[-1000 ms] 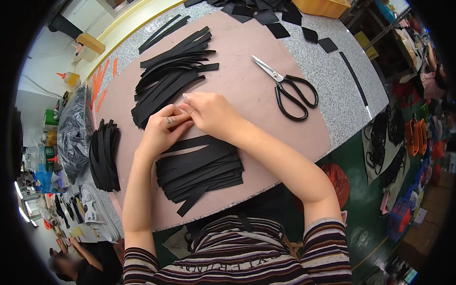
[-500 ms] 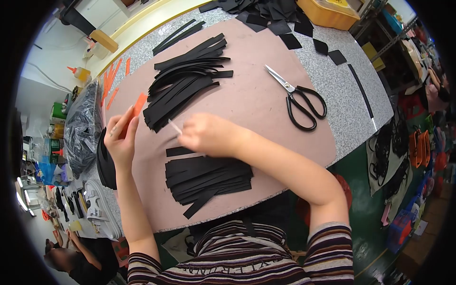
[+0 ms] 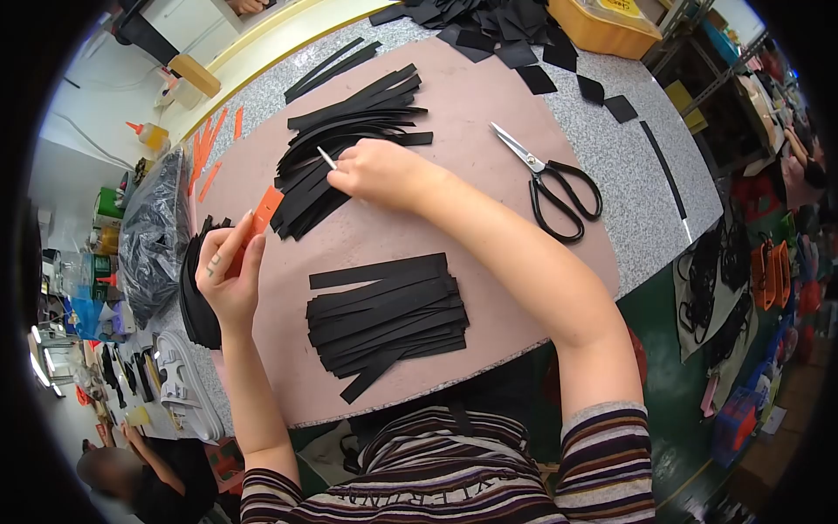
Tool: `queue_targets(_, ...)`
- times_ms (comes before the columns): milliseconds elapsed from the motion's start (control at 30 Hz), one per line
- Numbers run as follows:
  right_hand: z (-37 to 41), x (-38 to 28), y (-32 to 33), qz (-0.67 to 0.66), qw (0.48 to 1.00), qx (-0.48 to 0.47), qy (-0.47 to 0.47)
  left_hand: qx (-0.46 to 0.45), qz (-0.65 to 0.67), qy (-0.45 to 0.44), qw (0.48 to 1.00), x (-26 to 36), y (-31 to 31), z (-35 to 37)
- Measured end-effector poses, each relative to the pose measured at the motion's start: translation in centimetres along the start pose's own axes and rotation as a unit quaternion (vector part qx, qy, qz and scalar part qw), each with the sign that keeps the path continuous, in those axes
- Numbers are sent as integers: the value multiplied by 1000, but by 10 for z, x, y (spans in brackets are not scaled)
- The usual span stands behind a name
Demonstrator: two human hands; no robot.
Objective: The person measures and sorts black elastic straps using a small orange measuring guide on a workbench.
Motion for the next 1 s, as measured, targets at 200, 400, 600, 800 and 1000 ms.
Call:
queue_targets(200,13,-3,10,-30,998,-24,-55,6,3,7,1000,-2,-8,5)
queue_targets(400,37,-51,35,-59,997,17,-38,5,7,1,1000,5,-9,2)
queue_targets(600,62,-65,63,-247,915,86,-307,-105,19,46,993,22,-43,-8)
queue_targets(800,73,-43,95,-320,809,138,-473,-202,45,84,975,46,-106,14)
queue_targets(1000,99,-49,93,-335,754,114,-553,-199,-48,-29,978,47,-115,17)
Point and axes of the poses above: each hand's wrist, its own z-axis away from the middle knuckle, its own y-axis out of the back of the hand, x = y × z, the point moved 1 cm from there along -z, towards the middle knuckle, and after that the axes turned 4 degrees about -y, right-handed, at the moved point
